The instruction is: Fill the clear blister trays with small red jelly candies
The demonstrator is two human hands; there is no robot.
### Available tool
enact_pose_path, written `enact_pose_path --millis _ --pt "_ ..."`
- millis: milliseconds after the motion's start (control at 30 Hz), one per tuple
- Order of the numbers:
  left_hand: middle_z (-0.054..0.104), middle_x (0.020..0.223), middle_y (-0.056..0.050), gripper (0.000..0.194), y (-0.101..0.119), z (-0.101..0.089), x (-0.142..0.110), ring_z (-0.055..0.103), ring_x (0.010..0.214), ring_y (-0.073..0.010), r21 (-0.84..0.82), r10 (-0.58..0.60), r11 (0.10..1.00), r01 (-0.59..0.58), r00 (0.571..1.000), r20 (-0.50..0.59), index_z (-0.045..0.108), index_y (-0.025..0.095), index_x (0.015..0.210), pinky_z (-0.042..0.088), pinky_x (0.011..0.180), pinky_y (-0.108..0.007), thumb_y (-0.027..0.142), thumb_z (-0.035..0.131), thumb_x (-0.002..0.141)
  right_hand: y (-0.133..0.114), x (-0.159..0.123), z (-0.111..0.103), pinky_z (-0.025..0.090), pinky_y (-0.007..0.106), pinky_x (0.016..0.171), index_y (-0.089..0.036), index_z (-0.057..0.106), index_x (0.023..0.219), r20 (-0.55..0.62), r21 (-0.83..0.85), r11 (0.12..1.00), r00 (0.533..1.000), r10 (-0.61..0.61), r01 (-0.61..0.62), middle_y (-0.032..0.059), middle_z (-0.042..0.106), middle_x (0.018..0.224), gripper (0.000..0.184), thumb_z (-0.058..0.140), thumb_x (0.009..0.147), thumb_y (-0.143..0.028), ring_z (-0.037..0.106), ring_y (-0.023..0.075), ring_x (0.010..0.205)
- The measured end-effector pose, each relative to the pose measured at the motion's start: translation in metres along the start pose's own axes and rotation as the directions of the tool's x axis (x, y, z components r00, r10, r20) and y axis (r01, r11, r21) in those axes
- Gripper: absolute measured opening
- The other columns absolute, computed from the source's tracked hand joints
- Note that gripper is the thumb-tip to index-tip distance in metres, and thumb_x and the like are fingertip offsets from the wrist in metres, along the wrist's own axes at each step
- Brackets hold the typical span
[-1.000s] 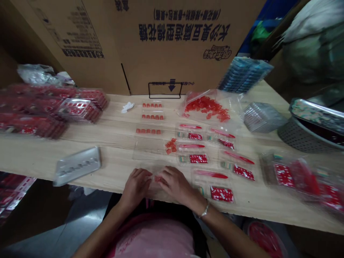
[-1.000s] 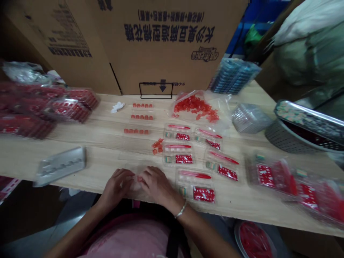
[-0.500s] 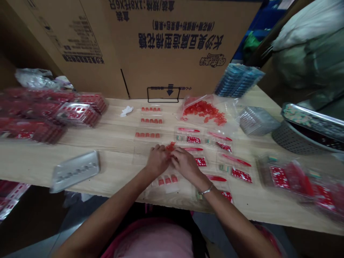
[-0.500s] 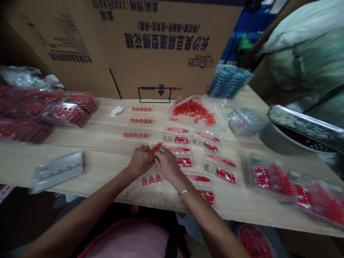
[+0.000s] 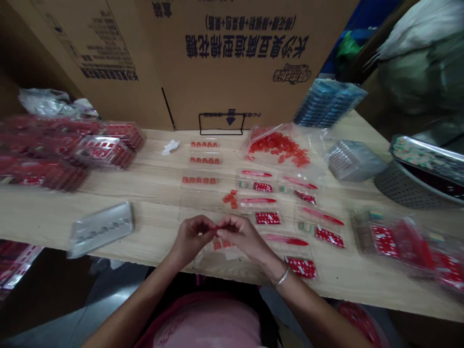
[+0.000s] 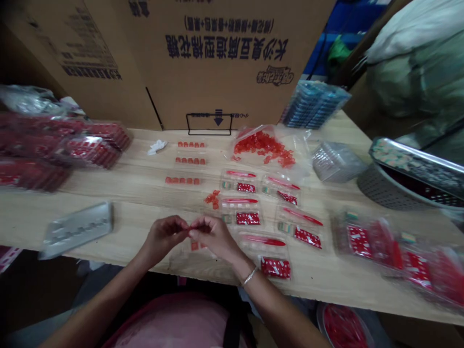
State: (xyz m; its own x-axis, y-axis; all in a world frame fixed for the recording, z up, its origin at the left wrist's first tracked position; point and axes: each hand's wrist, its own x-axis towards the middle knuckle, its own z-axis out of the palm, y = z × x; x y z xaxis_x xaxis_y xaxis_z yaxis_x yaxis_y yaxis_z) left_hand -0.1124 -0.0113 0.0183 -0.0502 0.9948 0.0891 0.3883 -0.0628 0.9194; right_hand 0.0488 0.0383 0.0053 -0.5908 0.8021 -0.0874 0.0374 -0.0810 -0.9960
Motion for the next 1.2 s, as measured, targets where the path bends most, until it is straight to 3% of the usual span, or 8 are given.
enact_pose_path --millis 100,300,467,667,800,933,1033,1200 --pt "0.061 0.063 0.0 0.008 -0.007 -0.011 -0.026 0.056 0.059 -0.0123 0.105 -0.001 0.995 -0.003 0.999 0.034 0.061 0.017 0.067 0.044 0.054 -0.022 0.018 0.061 0.075 0.005 -0.011 0.015 0.047 0.024 0.063 -0.017 0.061 0.082 0.142 -0.349 0.919 0.98 -0.139 0.181 0.0002 0.062 0.079 0.001 0.061 0.081 -0.017 0.058 0.0123 0.069" --pt "0.064 0.084 -0.004 0.011 -0.027 -0.015 -0.048 0.06 0.079 -0.0167 0.23 0.13 0.958 -0.169 0.976 0.172 0.059 0.019 0.087 0.05 0.071 -0.029 0.015 0.051 0.082 0.013 -0.017 0.027 0.046 0.027 0.072 -0.016 0.061 0.082 0.473 -0.723 0.439 0.846 -0.248 0.533 0.0045 0.062 0.086 0.008 0.057 0.087 -0.011 0.056 0.017 0.081" --pt "0.066 0.095 -0.004 0.023 -0.041 -0.011 -0.054 0.062 0.088 -0.0181 0.307 0.113 0.941 -0.145 0.986 0.119 0.055 0.021 0.104 0.05 0.077 -0.031 0.021 0.059 0.082 0.003 -0.003 -0.001 0.044 0.025 0.068 -0.018 0.063 0.08 0.392 -0.742 0.494 0.891 -0.23 0.454 0.0018 0.062 0.08 0.011 0.057 0.087 -0.011 0.056 0.0145 0.076" --pt "0.068 0.087 -0.003 0.013 -0.048 -0.004 -0.049 0.061 0.081 -0.0166 0.375 0.287 0.855 -0.358 0.93 0.231 0.063 0.022 0.089 0.045 0.074 -0.032 0.016 0.052 0.089 -0.012 0.037 -0.049 0.042 0.036 0.083 -0.017 0.065 0.079 0.093 -0.946 0.291 0.981 -0.173 0.141 0.0103 0.063 0.092 0.019 0.052 0.085 -0.005 0.056 0.022 0.091" --pt "0.067 0.099 -0.007 0.018 -0.036 -0.006 -0.05 0.061 0.091 -0.0194 0.317 0.28 0.897 -0.309 0.951 0.133 0.062 0.021 0.1 0.049 0.079 -0.034 0.017 0.058 0.083 -0.018 0.043 -0.046 0.044 0.031 0.078 -0.015 0.065 0.078 0.122 -0.929 0.33 0.981 -0.149 0.166 0.009 0.064 0.09 0.013 0.055 0.083 -0.008 0.058 0.0196 0.086" --pt "0.066 0.099 -0.007 0.025 -0.011 -0.007 -0.039 0.063 0.091 -0.0179 0.176 0.201 0.968 -0.177 0.971 -0.128 0.058 0.02 0.109 0.052 0.077 -0.03 0.02 0.057 0.085 -0.024 0.024 -0.031 0.044 0.023 0.062 -0.017 0.063 0.077 0.11 -0.672 0.722 0.986 -0.124 0.166 0.0002 0.063 0.075 0.005 0.061 0.077 -0.012 0.057 0.0125 0.068" --pt "0.069 0.091 -0.004 0.017 0.005 -0.002 -0.03 0.064 0.084 -0.0159 0.112 0.219 0.972 -0.208 0.97 -0.101 0.063 0.02 0.101 0.052 0.074 -0.027 0.02 0.058 0.085 -0.025 0.003 -0.02 0.043 0.022 0.06 -0.017 0.062 0.079 0.133 -0.299 0.951 0.99 -0.047 0.085 -0.0012 0.062 0.071 0.005 0.061 0.078 -0.021 0.056 0.0115 0.064" --pt "0.07 0.072 0.0 0.004 0.007 0.004 -0.053 0.066 0.064 -0.0125 0.013 0.09 0.996 -0.09 0.995 -0.048 0.066 0.018 0.082 0.052 0.06 -0.02 0.02 0.062 0.082 -0.008 -0.036 0.008 0.042 0.023 0.063 -0.018 0.058 0.077 0.064 0.04 0.998 0.997 0.048 -0.05 0.0002 0.062 0.075 0.015 0.064 0.077 -0.032 0.054 0.0119 0.068"
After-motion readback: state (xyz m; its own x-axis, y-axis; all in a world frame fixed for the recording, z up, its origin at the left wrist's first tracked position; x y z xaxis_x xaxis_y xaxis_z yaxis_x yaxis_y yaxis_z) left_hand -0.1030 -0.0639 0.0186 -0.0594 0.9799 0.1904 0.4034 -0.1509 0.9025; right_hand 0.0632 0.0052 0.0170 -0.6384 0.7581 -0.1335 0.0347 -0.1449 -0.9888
